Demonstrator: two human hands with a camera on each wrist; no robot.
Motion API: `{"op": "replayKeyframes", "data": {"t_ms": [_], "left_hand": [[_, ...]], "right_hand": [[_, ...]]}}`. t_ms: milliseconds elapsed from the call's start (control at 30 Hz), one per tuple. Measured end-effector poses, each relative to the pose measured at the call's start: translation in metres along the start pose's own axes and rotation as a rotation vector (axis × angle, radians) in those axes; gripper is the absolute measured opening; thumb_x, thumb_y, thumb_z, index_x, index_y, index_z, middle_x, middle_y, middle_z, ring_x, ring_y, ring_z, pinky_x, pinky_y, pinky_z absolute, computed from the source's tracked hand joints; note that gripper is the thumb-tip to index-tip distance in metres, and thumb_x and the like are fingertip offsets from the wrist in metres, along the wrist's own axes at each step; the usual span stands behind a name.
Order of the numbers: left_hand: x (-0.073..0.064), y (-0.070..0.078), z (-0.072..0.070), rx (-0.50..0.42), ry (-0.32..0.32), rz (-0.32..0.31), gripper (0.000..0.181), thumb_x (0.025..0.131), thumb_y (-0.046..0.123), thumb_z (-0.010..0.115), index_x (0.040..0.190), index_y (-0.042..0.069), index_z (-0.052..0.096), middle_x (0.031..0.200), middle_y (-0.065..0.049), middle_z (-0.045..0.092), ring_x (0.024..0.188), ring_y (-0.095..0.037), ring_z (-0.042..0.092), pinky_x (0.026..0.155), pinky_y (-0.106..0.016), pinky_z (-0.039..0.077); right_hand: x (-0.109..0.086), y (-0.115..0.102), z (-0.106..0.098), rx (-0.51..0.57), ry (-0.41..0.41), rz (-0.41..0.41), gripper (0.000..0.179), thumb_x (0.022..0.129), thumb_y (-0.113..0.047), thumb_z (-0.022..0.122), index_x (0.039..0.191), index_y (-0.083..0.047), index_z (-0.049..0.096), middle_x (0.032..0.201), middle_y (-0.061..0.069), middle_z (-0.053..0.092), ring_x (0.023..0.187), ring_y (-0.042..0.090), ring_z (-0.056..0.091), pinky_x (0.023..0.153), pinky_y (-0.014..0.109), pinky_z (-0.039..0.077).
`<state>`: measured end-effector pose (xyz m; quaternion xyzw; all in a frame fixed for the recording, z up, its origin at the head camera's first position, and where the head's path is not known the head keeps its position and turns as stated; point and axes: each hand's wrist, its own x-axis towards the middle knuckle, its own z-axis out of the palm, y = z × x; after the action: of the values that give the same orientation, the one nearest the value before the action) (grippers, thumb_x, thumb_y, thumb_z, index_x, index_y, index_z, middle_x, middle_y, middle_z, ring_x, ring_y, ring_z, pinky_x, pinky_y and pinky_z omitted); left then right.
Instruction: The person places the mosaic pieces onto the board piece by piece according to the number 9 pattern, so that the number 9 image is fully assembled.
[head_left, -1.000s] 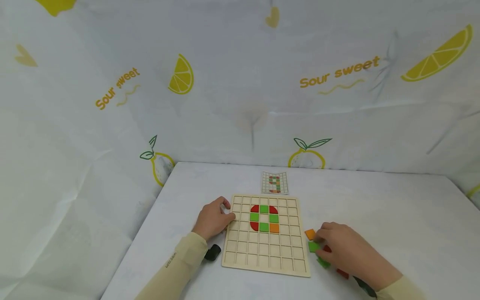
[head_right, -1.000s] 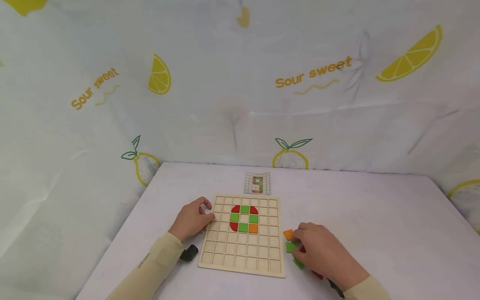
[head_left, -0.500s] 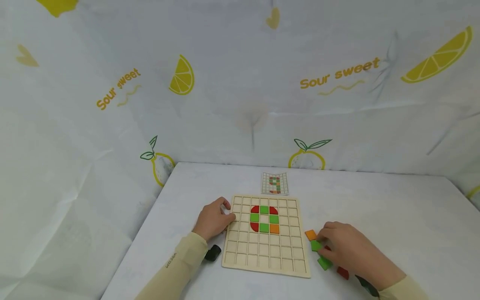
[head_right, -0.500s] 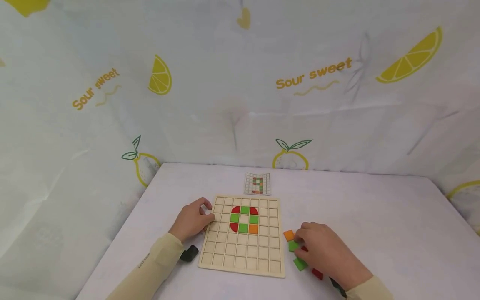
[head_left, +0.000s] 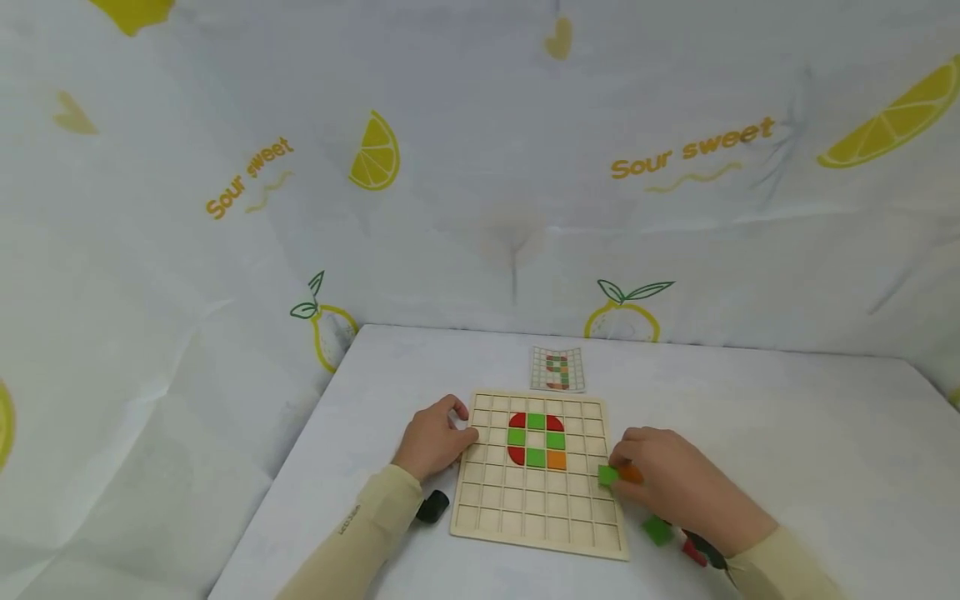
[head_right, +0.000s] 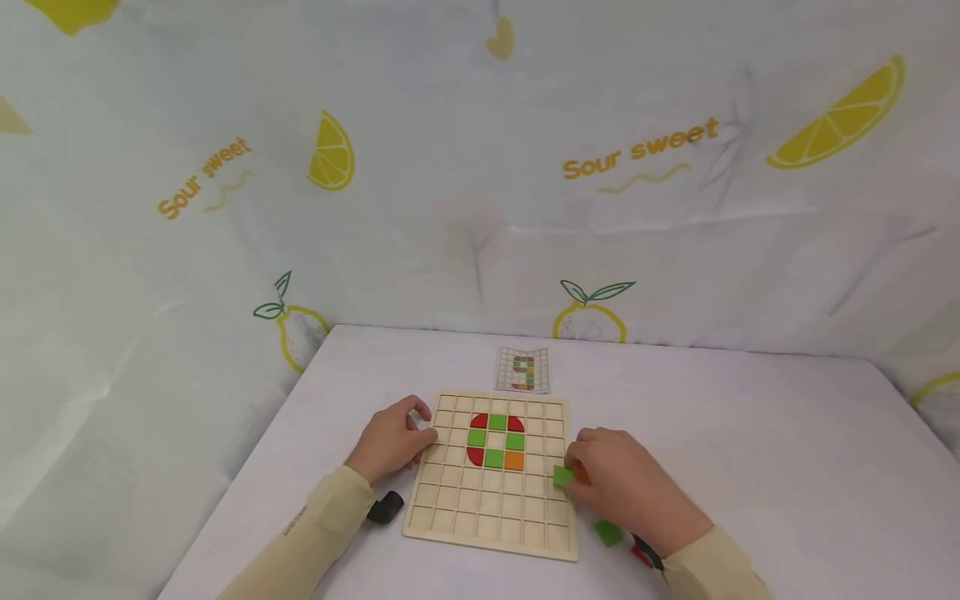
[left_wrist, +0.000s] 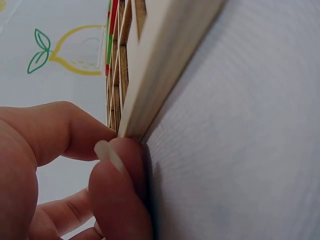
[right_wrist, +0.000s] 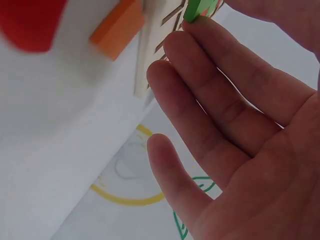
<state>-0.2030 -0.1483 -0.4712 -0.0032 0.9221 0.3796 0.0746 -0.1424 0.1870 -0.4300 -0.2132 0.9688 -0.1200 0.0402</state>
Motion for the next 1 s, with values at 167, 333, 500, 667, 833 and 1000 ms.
{"op": "replayKeyframes", "data": {"t_ms": [167,333,500,667,833,1000], "left_hand": [[0.001,0.0,0.001,-0.003,-0.002,-0.002,0.024,0.091,0.026,0.076,0.111,0.017,0.065,0.075,0.0,0.066,0.057,-0.013,0.061,0.057,-0.03,0.048],[0.0,0.001,0.001,-0.009,-0.003,0.011,0.025,0.091,0.025,0.075,0.112,0.016,0.065,0.074,0.0,0.066,0.055,-0.013,0.061,0.057,-0.03,0.048],[-0.002,0.002,-0.002,-0.006,0.001,0.016,0.025,0.091,0.023,0.075,0.112,0.014,0.065,0.072,0.001,0.065,0.053,-0.013,0.06,0.057,-0.029,0.047],[-0.004,0.004,-0.002,-0.006,0.004,0.02,0.024,0.091,0.022,0.075,0.112,0.013,0.065,0.071,0.001,0.065,0.052,-0.012,0.06,0.057,-0.029,0.047],[-0.003,0.003,-0.001,-0.002,0.006,0.025,0.024,0.092,0.022,0.075,0.112,0.013,0.065,0.07,0.001,0.065,0.052,-0.012,0.06,0.056,-0.029,0.047],[-0.003,0.002,-0.001,-0.001,0.005,0.019,0.024,0.092,0.023,0.075,0.112,0.014,0.065,0.07,0.001,0.065,0.052,-0.012,0.059,0.057,-0.029,0.047]], "right_hand": [[0.011,-0.012,0.002,0.039,0.015,-0.045,0.014,0.084,-0.026,0.09,0.092,-0.024,0.079,0.089,-0.016,0.065,0.078,0.0,0.053,0.08,0.032,0.055],[0.022,-0.024,0.006,0.053,0.007,-0.054,0.013,0.084,-0.025,0.09,0.09,-0.024,0.079,0.089,-0.017,0.066,0.081,0.0,0.058,0.086,0.037,0.057],[0.029,-0.031,0.011,0.028,0.037,-0.125,0.013,0.084,-0.024,0.091,0.09,-0.023,0.08,0.088,-0.016,0.067,0.081,0.001,0.062,0.086,0.038,0.058],[0.031,-0.036,0.014,0.027,0.028,-0.11,0.013,0.084,-0.025,0.091,0.091,-0.021,0.081,0.088,-0.016,0.068,0.082,0.003,0.063,0.087,0.039,0.058],[0.033,-0.04,0.015,0.037,0.021,-0.094,0.011,0.086,-0.025,0.09,0.092,-0.02,0.082,0.087,-0.015,0.068,0.083,0.004,0.062,0.087,0.039,0.058],[0.034,-0.044,0.016,0.038,0.035,-0.117,0.011,0.084,-0.022,0.09,0.091,-0.019,0.082,0.086,-0.014,0.068,0.081,0.003,0.062,0.086,0.039,0.058]]}}
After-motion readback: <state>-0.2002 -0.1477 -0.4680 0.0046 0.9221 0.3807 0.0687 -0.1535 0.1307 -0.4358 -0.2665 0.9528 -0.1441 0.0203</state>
